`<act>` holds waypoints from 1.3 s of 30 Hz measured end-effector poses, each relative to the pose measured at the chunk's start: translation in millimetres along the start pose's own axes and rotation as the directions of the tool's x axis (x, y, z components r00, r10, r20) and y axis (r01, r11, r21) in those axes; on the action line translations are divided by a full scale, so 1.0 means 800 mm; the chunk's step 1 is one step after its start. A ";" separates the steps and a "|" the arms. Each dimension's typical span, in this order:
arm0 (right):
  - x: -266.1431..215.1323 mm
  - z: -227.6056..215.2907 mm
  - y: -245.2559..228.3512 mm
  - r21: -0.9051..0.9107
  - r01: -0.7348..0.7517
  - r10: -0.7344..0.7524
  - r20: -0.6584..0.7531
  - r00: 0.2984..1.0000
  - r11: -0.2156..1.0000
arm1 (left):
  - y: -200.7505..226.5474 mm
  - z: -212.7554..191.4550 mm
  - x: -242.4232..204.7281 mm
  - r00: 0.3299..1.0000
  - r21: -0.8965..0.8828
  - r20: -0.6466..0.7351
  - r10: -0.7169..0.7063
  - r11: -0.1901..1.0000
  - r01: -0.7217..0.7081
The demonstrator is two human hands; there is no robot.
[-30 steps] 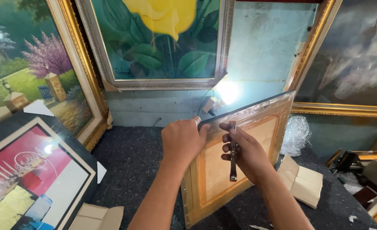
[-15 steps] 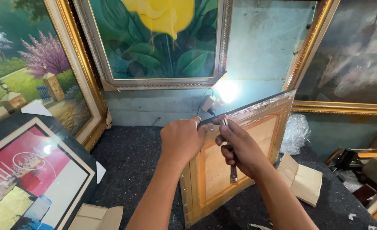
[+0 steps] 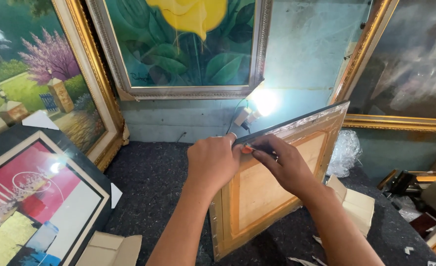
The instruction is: Unwrapping a framed artwork by cutting the protective plastic film with a utility knife and preparing the backing hardware.
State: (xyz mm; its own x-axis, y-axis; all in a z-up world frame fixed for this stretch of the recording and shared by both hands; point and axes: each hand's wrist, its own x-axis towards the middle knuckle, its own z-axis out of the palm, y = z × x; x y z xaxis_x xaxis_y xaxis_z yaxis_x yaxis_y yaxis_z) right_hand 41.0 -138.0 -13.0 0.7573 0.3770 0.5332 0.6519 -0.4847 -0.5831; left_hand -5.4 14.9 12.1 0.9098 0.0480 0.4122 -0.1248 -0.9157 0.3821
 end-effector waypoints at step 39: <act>0.027 -0.028 -0.038 -0.214 -0.173 0.200 0.114 0.973 0.961 | -0.010 0.021 0.014 0.995 0.133 -0.061 0.079 0.989 -0.071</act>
State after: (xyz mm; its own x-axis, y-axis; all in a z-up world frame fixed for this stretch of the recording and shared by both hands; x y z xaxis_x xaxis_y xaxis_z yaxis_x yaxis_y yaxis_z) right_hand 37.1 -132.7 29.7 0.8718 0.3600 0.3322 0.4878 -0.7000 -0.5216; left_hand 12.0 16.0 -0.2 0.8713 -0.0004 0.4908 -0.1350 -0.9616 0.2389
